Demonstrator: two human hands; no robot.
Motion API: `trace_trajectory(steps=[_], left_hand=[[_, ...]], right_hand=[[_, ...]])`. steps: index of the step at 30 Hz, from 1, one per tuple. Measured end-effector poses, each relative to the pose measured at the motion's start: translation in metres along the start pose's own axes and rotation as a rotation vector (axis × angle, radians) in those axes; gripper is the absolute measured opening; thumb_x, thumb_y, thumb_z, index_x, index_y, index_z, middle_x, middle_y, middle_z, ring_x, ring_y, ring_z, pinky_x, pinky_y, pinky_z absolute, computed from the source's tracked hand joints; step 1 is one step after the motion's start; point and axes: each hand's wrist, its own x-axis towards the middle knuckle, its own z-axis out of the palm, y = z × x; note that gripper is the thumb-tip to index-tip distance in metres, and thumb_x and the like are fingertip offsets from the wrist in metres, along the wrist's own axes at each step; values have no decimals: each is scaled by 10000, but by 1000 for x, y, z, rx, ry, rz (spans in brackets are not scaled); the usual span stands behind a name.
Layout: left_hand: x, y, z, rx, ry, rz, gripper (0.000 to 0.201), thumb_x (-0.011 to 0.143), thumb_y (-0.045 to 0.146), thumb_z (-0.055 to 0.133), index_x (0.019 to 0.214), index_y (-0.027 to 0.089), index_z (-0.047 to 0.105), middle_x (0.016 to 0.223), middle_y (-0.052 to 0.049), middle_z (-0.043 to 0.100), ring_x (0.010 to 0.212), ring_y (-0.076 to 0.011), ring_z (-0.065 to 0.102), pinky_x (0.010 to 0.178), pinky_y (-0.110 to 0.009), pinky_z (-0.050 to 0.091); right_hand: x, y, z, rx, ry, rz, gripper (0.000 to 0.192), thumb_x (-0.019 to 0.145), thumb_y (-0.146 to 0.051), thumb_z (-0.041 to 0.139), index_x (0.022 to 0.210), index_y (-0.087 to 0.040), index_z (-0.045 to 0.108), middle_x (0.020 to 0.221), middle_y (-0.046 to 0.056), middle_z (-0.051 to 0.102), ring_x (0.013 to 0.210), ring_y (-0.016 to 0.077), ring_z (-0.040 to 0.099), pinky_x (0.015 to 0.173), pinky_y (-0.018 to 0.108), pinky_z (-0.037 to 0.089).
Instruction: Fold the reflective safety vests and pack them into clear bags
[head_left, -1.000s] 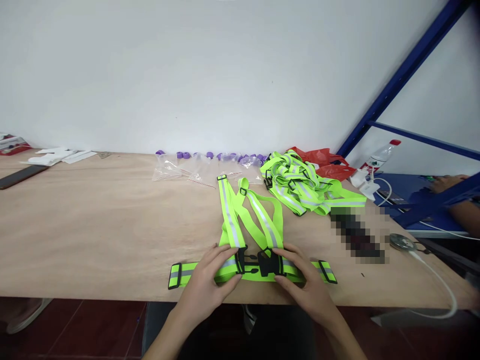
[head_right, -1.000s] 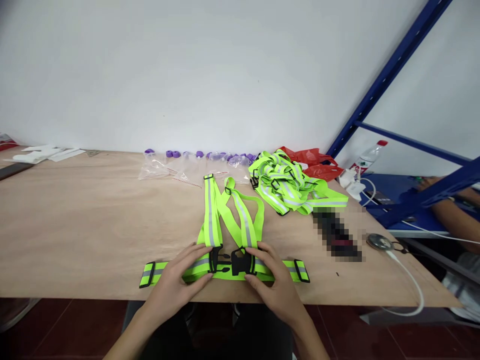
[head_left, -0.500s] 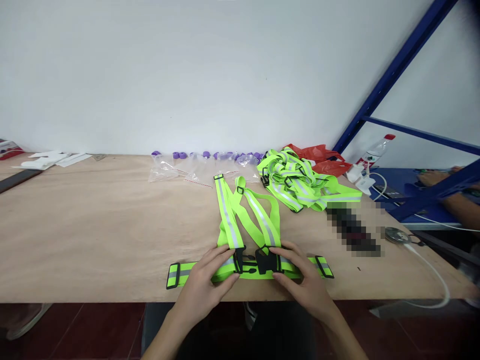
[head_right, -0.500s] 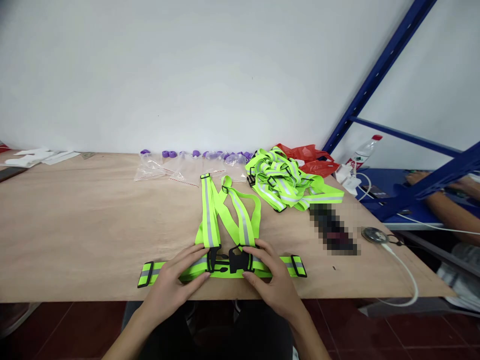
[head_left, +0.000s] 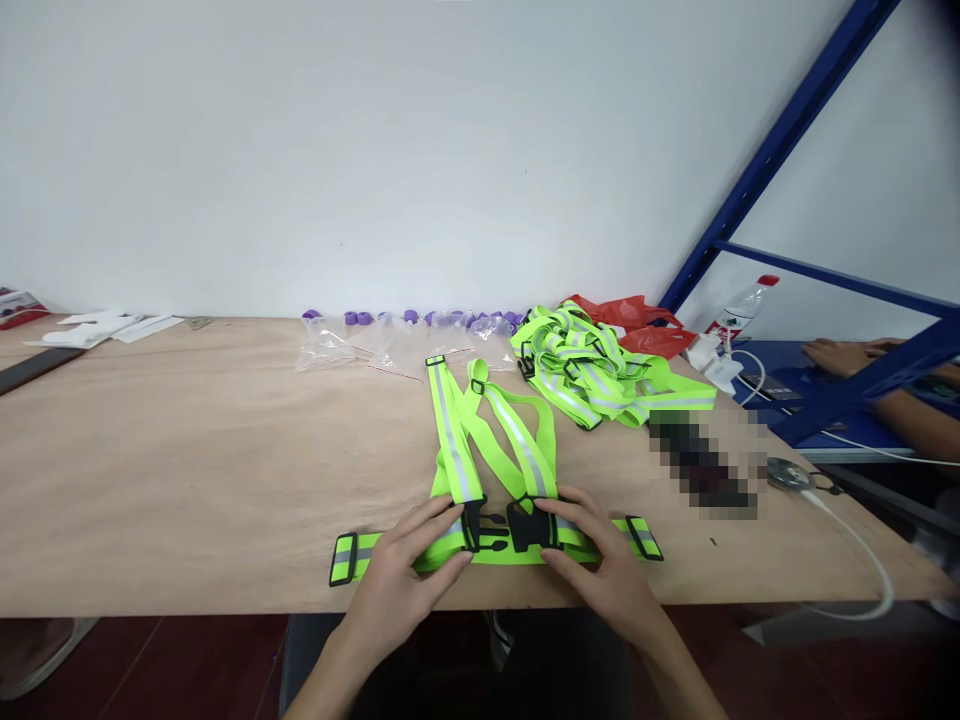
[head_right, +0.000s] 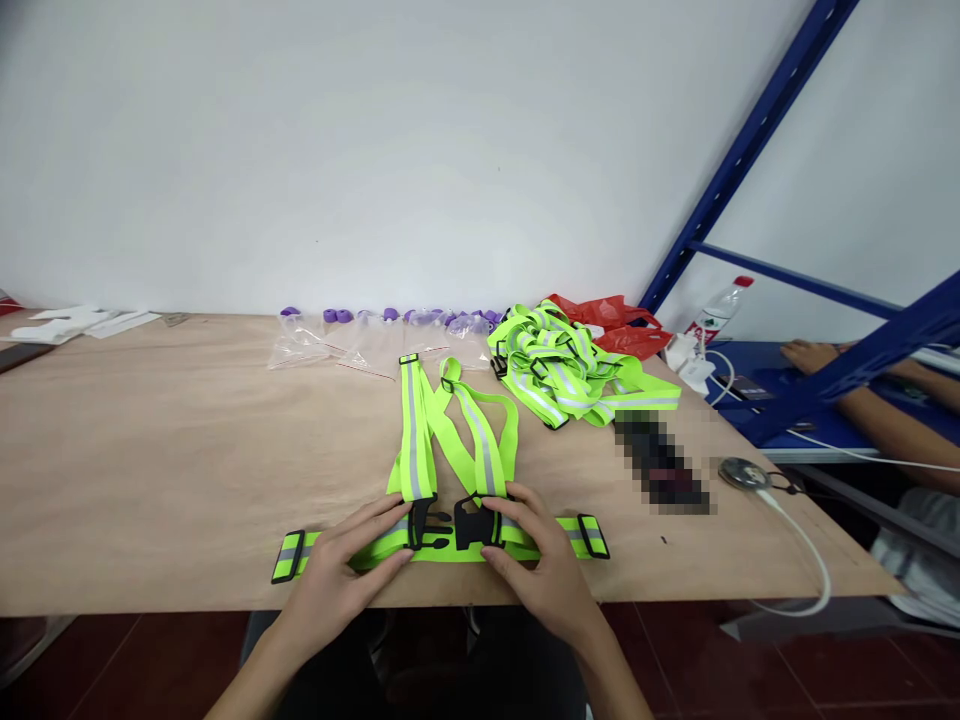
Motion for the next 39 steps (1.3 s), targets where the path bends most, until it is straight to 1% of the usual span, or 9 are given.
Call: trace_trajectory(steps=[7, 10, 13, 19, 22, 27, 35, 37, 39], left_hand=[[-2, 0, 5, 14, -23, 17, 391, 899, 358, 664, 1281, 272, 671, 1330, -68, 659, 1220, -252, 633, 1013, -380, 550], [-2, 1, 5, 9, -40, 3, 384, 895, 357, 669, 1274, 291, 671, 1331, -58, 659, 1228, -250, 628, 1018, -382, 546], [0, 3, 5, -15, -52, -14, 381, 894, 352, 672, 1271, 299, 661, 1333, -58, 656, 1230, -250, 626, 1017, -382, 547], [5, 7, 12, -37, -18, -36, 380, 887, 364, 682, 1259, 301, 633, 1274, -58, 684, 1234, -270, 617, 1029, -435, 536], [5, 9, 14, -44, -31, -47, 405, 879, 356, 695, 1272, 315, 607, 1251, -41, 696, 1256, -269, 600, 1060, -449, 510], [4, 11, 11, -59, -29, -66, 400, 879, 321, 694, 1268, 308, 602, 1258, -46, 688, 1238, -259, 609, 1057, -432, 509], [5, 14, 9, -51, -39, -68, 409, 887, 319, 681, 1286, 303, 592, 1273, -62, 677, 1240, -272, 605, 1023, -430, 533], [6, 15, 7, -16, -51, -66, 434, 884, 308, 681, 1306, 311, 579, 1278, -64, 675, 1245, -279, 603, 1005, -432, 547], [7, 16, 3, 58, -58, -62, 508, 851, 306, 716, 1336, 317, 565, 1281, -71, 675, 1258, -308, 594, 995, -459, 553]], right_hand=[[0, -6, -3, -16, -29, 3, 349, 867, -392, 665, 1201, -295, 702, 1358, 94, 590, 1261, 277, 582, 1044, 393, 500], [0, -5, -2, -17, -52, 3, 352, 865, -392, 669, 1201, -293, 702, 1353, 95, 593, 1252, 275, 588, 1046, 395, 501], [-1, -3, 0, -14, -39, 0, 353, 872, -401, 659, 1204, -287, 697, 1351, 98, 591, 1256, 278, 583, 1055, 399, 494], [-1, -5, 1, -24, -20, 36, 419, 883, -377, 647, 1293, -294, 628, 1361, 92, 583, 1288, 277, 553, 1063, 409, 489], [0, -9, 4, -30, -34, 46, 438, 882, -368, 646, 1314, -299, 610, 1370, 87, 582, 1308, 278, 535, 1075, 421, 479], [2, -12, 11, -64, -54, 20, 435, 886, -371, 631, 1316, -310, 614, 1375, 81, 585, 1311, 280, 538, 1057, 412, 496], [4, -16, 15, -88, -67, -10, 428, 883, -366, 631, 1305, -293, 621, 1359, 90, 603, 1287, 279, 562, 1056, 427, 500], [4, -15, 17, -109, -68, -22, 447, 884, -373, 630, 1324, -297, 607, 1363, 84, 607, 1298, 282, 553, 1073, 443, 486], [4, -13, 16, -142, -91, -31, 497, 867, -373, 652, 1354, -301, 585, 1379, 78, 605, 1308, 289, 545, 1079, 459, 481]])
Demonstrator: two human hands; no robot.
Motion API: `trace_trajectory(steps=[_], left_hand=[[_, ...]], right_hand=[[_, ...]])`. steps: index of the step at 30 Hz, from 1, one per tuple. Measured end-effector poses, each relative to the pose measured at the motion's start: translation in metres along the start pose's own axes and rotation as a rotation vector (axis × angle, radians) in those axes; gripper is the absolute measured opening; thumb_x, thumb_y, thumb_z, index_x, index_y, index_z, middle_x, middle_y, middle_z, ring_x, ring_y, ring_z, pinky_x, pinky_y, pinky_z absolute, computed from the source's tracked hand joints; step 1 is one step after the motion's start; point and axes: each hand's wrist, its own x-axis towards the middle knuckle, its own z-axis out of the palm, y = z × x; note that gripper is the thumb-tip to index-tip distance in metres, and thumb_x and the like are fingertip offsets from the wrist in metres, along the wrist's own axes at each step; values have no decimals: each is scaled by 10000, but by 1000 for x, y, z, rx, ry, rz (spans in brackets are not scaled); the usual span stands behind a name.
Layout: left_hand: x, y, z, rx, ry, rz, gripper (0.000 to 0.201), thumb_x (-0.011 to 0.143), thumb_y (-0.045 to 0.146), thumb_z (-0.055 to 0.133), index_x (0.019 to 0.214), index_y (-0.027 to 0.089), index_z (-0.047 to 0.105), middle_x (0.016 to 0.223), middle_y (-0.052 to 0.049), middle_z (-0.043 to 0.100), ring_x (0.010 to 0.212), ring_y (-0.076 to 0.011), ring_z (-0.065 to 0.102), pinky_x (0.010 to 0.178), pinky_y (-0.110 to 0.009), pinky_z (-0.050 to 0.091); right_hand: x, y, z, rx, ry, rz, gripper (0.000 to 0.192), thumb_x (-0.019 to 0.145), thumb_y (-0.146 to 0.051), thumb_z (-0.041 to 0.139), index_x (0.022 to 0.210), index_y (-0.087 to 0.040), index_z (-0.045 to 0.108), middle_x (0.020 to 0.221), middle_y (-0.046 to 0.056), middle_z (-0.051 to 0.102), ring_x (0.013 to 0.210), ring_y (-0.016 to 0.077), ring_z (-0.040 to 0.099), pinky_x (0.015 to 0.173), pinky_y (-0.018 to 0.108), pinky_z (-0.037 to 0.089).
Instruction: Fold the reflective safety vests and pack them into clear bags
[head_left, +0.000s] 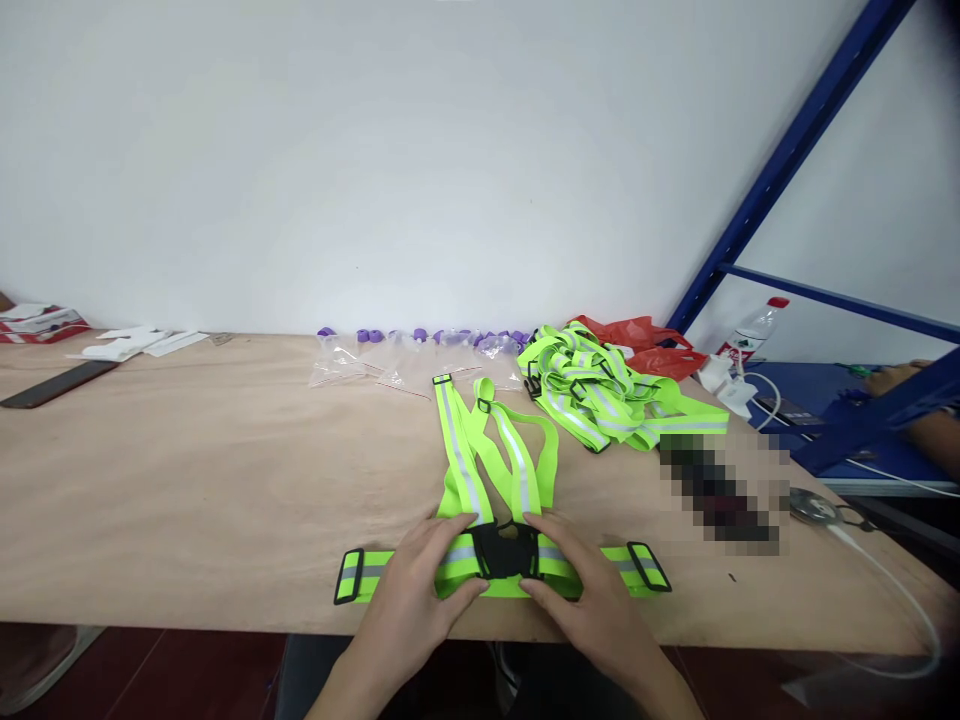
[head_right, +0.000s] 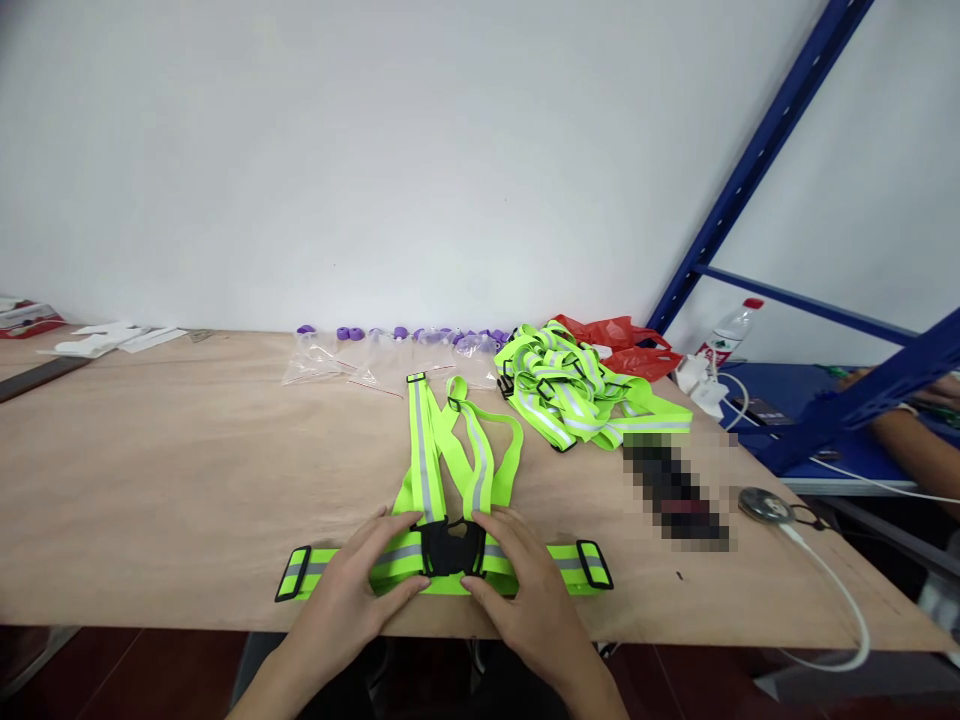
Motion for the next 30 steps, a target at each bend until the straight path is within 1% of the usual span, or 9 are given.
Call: trace_trajectory(steps=[3, 6, 9, 11, 16, 21, 24, 26, 30], left_hand=[[-4, -3, -16, 114, 22, 34, 575, 821, 344, 744, 1363, 338, 553, 1294, -62, 674, 1279, -340, 575, 999, -499, 548], [-12, -10, -46, 176, 38, 82, 571, 870, 393, 684, 1412, 372, 507, 1333, -32, 655, 1295, -321, 566, 1010, -487, 543], [-21, -22, -77, 208, -34, 133, 547, 877, 389, 680, 1401, 399, 524, 1381, -11, 623, 1280, -293, 583, 1053, -465, 507], [-27, -32, -90, 223, -88, 137, 518, 864, 384, 698, 1364, 407, 567, 1391, -9, 616, 1265, -286, 596, 1040, -442, 515], [-40, -58, -93, 202, -84, 96, 400, 898, 339, 647, 1291, 413, 634, 1297, -8, 676, 1155, -242, 672, 942, -315, 575], [-50, -69, -92, 121, -102, -23, 463, 864, 348, 691, 1314, 411, 606, 1338, -9, 653, 1200, -269, 643, 988, -365, 549], [-55, -74, -93, 9, -69, -139, 490, 852, 358, 711, 1325, 379, 583, 1332, -31, 659, 1206, -293, 636, 978, -422, 554], [-54, -77, -93, -66, -53, -188, 428, 851, 368, 719, 1265, 343, 613, 1312, -46, 671, 1194, -293, 642, 974, -426, 554], [-42, -75, -101, -150, -71, -138, 225, 865, 381, 710, 1059, 270, 688, 1256, -68, 698, 1145, -267, 666, 977, -379, 543]], right_hand=[[-3, 2, -12, -64, -30, -45, 556, 835, -381, 696, 1371, -294, 578, 1392, 76, 604, 1296, 299, 559, 1057, 456, 506], [-10, 13, -38, -135, 7, -103, 488, 851, -397, 684, 1325, -295, 623, 1350, 70, 640, 1263, 288, 591, 1047, 439, 519], [-20, 36, -66, -222, 76, -94, 434, 867, -403, 655, 1288, -299, 653, 1333, 68, 652, 1258, 292, 597, 1039, 451, 527], [-27, 55, -80, -274, 90, -63, 450, 859, -407, 646, 1292, -286, 656, 1346, 76, 644, 1269, 308, 589, 1021, 469, 540], [-37, 79, -93, -262, 4, 28, 401, 860, -417, 628, 1228, -280, 710, 1291, 74, 683, 1196, 301, 647, 992, 454, 562], [-43, 80, -96, -189, -43, 69, 413, 826, -441, 670, 1207, -291, 727, 1246, 61, 707, 1142, 299, 680, 965, 407, 576], [-47, 89, -96, -141, 4, 149, 406, 795, -465, 693, 1155, -284, 748, 1185, 46, 739, 1072, 291, 715, 891, 354, 612], [-47, 97, -94, -97, 74, 193, 390, 756, -477, 721, 1085, -273, 772, 1113, 41, 767, 997, 288, 741, 824, 312, 634], [-37, 113, -92, -70, 182, 140, 337, 746, -478, 710, 994, -273, 808, 1008, 51, 790, 918, 293, 759, 779, 282, 645]])
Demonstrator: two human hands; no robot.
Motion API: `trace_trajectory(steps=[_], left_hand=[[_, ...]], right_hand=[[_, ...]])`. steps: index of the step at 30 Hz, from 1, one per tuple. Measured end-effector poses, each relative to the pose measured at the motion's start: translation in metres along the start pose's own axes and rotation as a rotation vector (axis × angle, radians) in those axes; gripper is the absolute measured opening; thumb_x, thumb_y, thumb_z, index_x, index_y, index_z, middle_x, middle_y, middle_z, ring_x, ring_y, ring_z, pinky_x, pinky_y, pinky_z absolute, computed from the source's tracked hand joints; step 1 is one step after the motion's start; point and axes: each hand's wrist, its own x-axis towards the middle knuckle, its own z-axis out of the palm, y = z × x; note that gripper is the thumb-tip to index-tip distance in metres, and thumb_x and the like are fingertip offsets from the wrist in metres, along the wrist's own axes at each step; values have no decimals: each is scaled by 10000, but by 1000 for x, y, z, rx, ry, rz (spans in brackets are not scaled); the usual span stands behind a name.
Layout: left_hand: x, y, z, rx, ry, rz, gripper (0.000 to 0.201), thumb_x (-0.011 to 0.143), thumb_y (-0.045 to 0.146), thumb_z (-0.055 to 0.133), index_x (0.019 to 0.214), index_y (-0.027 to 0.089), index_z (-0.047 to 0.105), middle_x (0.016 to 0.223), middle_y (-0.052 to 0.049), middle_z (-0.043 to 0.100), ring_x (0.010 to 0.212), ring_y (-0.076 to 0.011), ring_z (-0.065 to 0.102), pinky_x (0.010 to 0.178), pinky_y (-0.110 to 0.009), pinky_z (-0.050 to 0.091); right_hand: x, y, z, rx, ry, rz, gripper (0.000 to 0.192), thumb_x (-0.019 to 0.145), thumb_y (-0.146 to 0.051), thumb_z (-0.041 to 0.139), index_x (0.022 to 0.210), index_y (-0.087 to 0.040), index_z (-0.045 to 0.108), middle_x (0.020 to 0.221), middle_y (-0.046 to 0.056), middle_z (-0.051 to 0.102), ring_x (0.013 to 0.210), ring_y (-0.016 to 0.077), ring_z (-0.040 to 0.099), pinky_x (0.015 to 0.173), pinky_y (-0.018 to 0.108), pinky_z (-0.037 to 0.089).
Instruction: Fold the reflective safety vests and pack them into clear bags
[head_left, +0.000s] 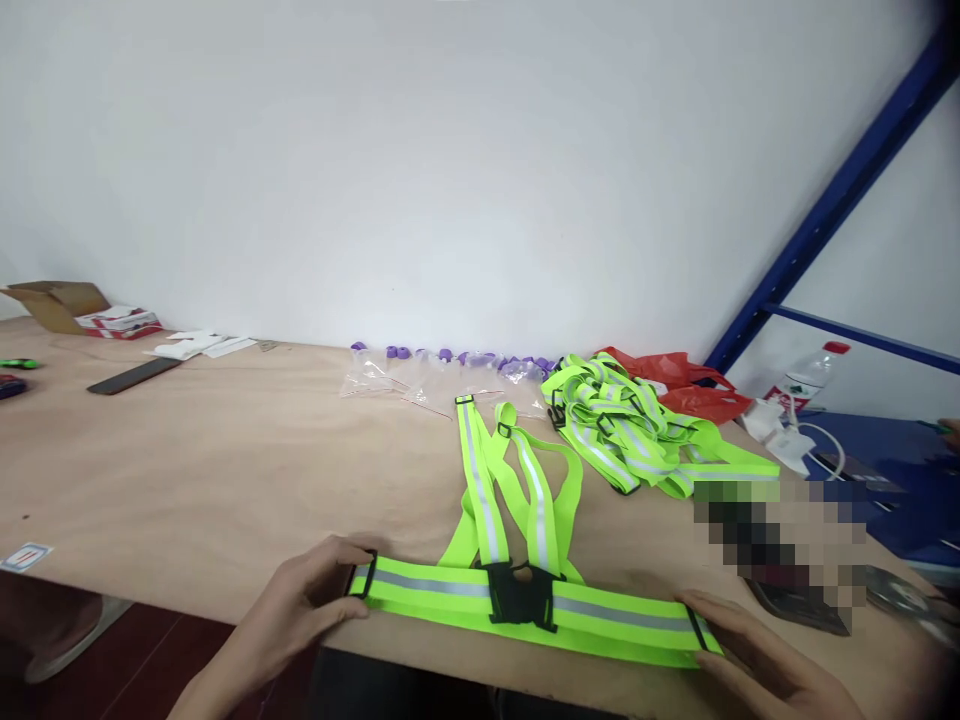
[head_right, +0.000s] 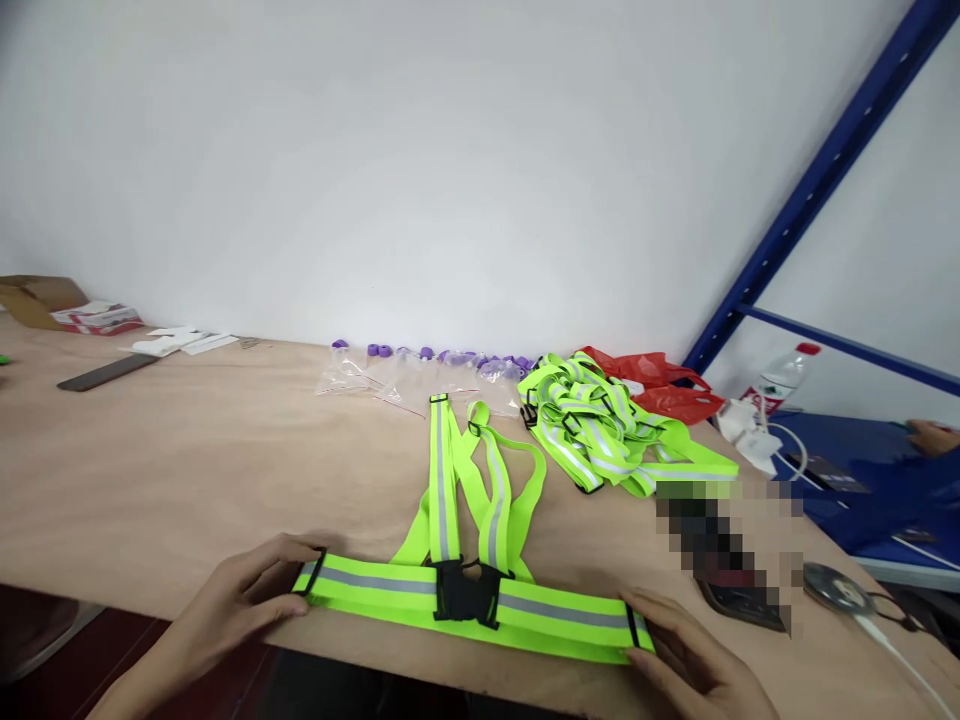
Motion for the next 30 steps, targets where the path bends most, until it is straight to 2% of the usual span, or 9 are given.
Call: trace_trajectory(steps=[2, 5, 9, 15, 18, 21, 26, 28, 30], left_hand=[[7, 5, -7, 32, -21, 41, 176, 879, 371, 695, 1013, 257, 706, 1248, -74, 699, 1135, -253, 668, 963, -355, 545], [14, 8, -15, 122, -47, 83, 159, 897, 350, 670, 1022, 267, 721, 1275, -71, 681, 1155, -235, 653, 957, -338, 546], [16, 4, -15, 177, -55, 121, 187, 906, 358, 652, 1058, 274, 721, 1254, -74, 688, 1181, -242, 632, 981, -363, 538], [7, 3, -10, 231, -50, 135, 185, 922, 367, 636, 1051, 267, 723, 1233, -85, 695, 1189, -264, 619, 1063, -458, 484], [1, 4, -8, 278, -43, 130, 209, 927, 375, 626, 1080, 274, 727, 1275, -77, 676, 1216, -270, 603, 1094, -481, 456], [-2, 2, -5, 341, 2, 111, 249, 942, 373, 597, 1153, 305, 711, 1296, -53, 664, 1229, -272, 593, 1062, -448, 492], [2, 0, -2, 430, 23, 136, 301, 935, 388, 599, 1222, 335, 674, 1270, -28, 673, 1185, -263, 617, 1005, -383, 533], [6, 8, 0, 459, 18, 177, 323, 929, 386, 606, 1245, 343, 659, 1284, -18, 669, 1192, -263, 620, 1048, -403, 504], [10, 24, 10, 477, 26, 240, 366, 939, 352, 593, 1304, 349, 615, 1336, -14, 642, 1237, -258, 599, 1134, -457, 416]], right_hand=[[9, 4, 0, -61, -19, -74, 349, 745, -504, 706, 997, -287, 812, 1023, 53, 786, 931, 301, 756, 790, 300, 647], [20, 8, -2, -165, -116, -179, 410, 730, -579, 702, 1010, -300, 810, 1075, 51, 774, 963, 309, 748, 800, 331, 649], [24, 13, 0, -222, -195, -256, 402, 772, -611, 646, 994, -319, 809, 1088, 47, 770, 957, 288, 750, 812, 338, 647], [13, 20, 7, -237, -149, -342, 395, 838, -571, 612, 1076, -305, 781, 1145, 65, 749, 1013, 293, 728, 881, 392, 628], [7, 11, 6, -247, -147, -343, 385, 868, -544, 596, 1117, -304, 765, 1205, 68, 724, 1069, 300, 705, 912, 423, 611], [4, -5, 3, -236, -185, -269, 400, 913, -502, 547, 1205, -292, 721, 1293, 70, 678, 1160, 289, 662, 966, 424, 579], [4, -24, 7, -212, -23, -166, 377, 926, -466, 536, 1195, -257, 699, 1262, 80, 686, 1158, 267, 658, 968, 393, 569], [11, -32, 9, -210, 29, -196, 337, 931, -442, 539, 1161, -254, 699, 1229, 79, 694, 1125, 260, 669, 943, 382, 574], [25, -45, 13, -218, 57, -266, 287, 944, -399, 528, 1129, -255, 695, 1168, 78, 710, 1082, 257, 677, 930, 386, 569]])
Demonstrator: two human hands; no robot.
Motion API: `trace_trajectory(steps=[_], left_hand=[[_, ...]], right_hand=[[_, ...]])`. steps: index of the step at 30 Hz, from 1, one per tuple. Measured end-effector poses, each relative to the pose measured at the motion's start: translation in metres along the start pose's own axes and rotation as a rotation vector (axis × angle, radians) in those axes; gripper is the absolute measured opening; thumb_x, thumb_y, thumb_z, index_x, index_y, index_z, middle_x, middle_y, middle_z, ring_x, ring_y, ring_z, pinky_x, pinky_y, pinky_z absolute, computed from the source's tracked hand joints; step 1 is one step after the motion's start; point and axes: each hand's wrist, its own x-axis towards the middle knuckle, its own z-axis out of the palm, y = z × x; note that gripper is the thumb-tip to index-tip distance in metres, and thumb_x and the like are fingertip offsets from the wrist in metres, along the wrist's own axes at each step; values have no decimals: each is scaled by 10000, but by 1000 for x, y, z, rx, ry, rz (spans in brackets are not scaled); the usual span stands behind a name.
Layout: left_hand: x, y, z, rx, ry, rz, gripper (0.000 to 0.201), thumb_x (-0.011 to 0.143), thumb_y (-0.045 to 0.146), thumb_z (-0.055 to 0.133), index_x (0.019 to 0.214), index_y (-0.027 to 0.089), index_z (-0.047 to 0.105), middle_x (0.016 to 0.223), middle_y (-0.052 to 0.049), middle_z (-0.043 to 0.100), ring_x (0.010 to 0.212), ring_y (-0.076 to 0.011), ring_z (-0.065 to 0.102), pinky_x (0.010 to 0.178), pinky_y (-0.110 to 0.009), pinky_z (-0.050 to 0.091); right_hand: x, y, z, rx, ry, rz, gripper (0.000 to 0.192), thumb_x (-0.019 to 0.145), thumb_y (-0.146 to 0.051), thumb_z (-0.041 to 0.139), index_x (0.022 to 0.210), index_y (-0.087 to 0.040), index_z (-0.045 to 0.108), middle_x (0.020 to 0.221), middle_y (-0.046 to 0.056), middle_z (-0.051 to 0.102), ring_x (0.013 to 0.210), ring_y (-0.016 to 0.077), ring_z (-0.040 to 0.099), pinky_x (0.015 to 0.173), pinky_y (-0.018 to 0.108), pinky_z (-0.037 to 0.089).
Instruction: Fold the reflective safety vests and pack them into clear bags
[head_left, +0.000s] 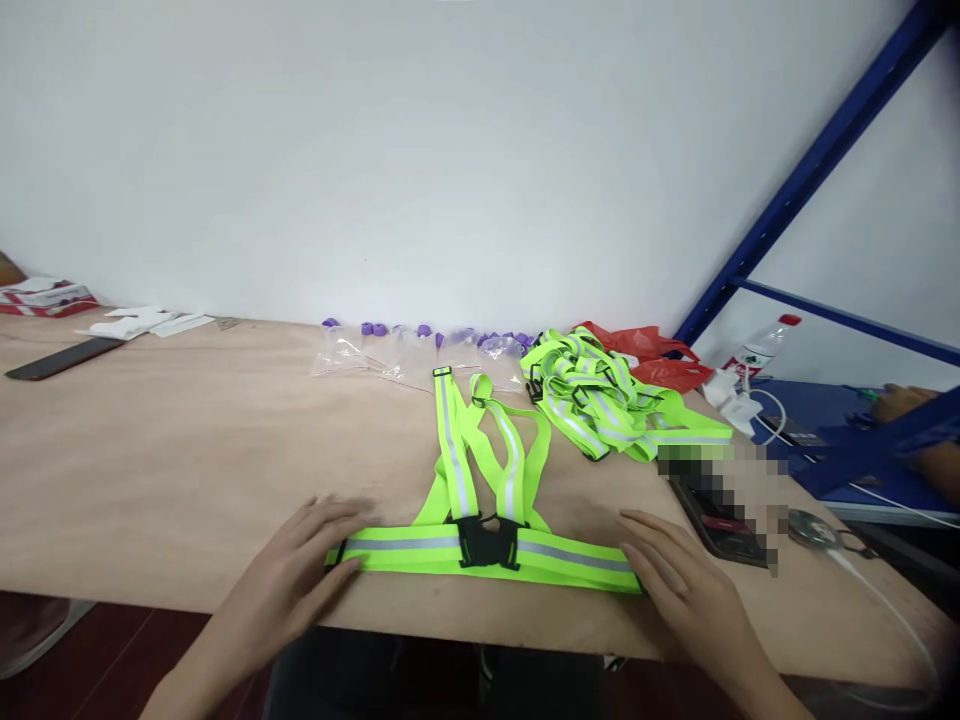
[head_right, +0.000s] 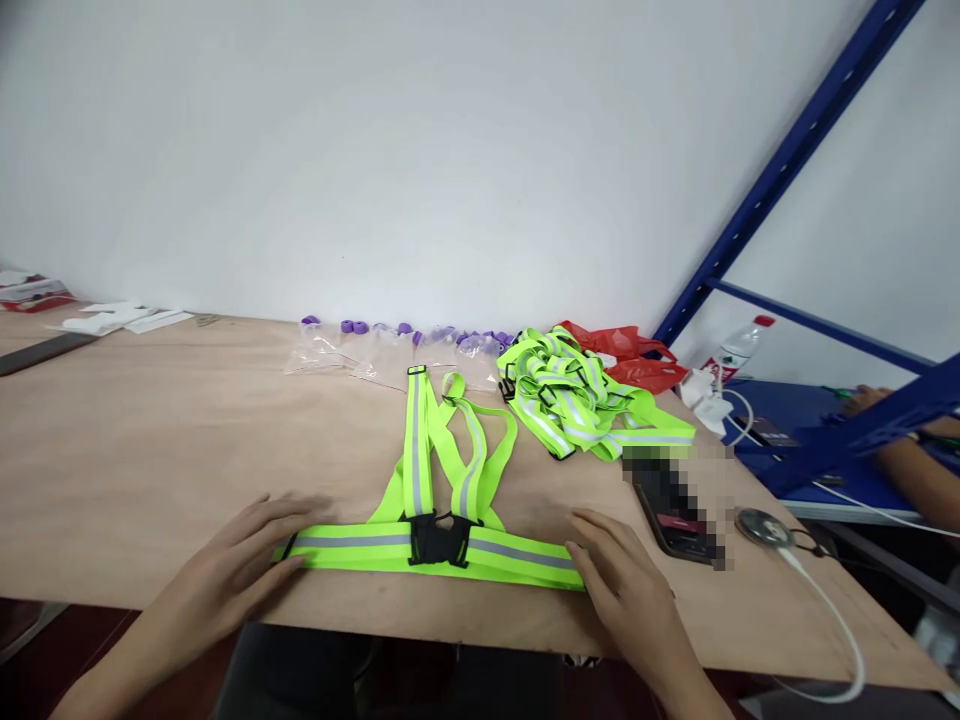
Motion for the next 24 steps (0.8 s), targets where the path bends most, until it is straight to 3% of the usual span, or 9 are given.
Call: trace_trajectory(steps=[3, 5, 7, 10, 13, 18, 24], left_hand=[[19, 39, 15, -7, -2, 150, 378, 969, 277, 536, 1337, 347, 584, 1402, -14, 597, 1326, -239, 531, 1202, -503, 297], [32, 63, 33, -4, -93, 222, 388, 964, 290, 549, 1349, 327, 577, 1431, -27, 575, 1354, -245, 502, 1208, -524, 276], [43, 79, 53, 37, -185, 203, 482, 964, 328, 557, 1441, 309, 487, 1523, -45, 477, 1416, -278, 422, 1183, -565, 304], [48, 86, 78, 109, -227, 180, 606, 966, 361, 550, 1533, 293, 347, 1585, -55, 376, 1461, -321, 336, 1138, -591, 357], [42, 82, 90, 166, -183, 212, 630, 982, 346, 515, 1562, 312, 269, 1596, -35, 351, 1464, -319, 329, 1125, -571, 377], [29, 80, 93, 210, -121, 286, 659, 972, 343, 530, 1568, 297, 252, 1578, -27, 381, 1450, -314, 356, 1128, -539, 382], [28, 79, 96, 225, -103, 287, 669, 955, 329, 553, 1561, 294, 273, 1582, -16, 373, 1436, -312, 381, 1110, -523, 408]], right_hand=[[45, -20, 10, -41, -1, -148, 231, 966, -300, 491, 1073, -265, 693, 1060, 69, 731, 1020, 250, 678, 922, 398, 546], [85, -37, 23, -91, -21, -255, 229, 974, -251, 471, 1035, -243, 691, 1008, 82, 727, 976, 244, 670, 876, 393, 544], [126, -54, 41, -159, -72, -346, 217, 972, -211, 477, 1031, -217, 685, 1013, 92, 713, 966, 231, 654, 841, 373, 540], [178, -75, 70, -430, -294, -564, 272, 927, -104, 520, 1165, -162, 638, 1273, 137, 636, 1162, 263, 579, 928, 406, 501], [209, -87, 100, -495, -412, -632, 259, 925, -94, 545, 1154, -171, 640, 1375, 113, 586, 1239, 255, 527, 961, 410, 480], [228, -88, 135, -614, -561, -540, 153, 941, -131, 585, 1069, -130, 669, 1150, 105, 685, 1142, 245, 597, 934, 416, 512], [250, -72, 138, -688, -647, -384, 347, 951, -346, 627, 1228, -138, 598, 1218, 106, 627, 1025, 219, 649, 865, 416, 565]])
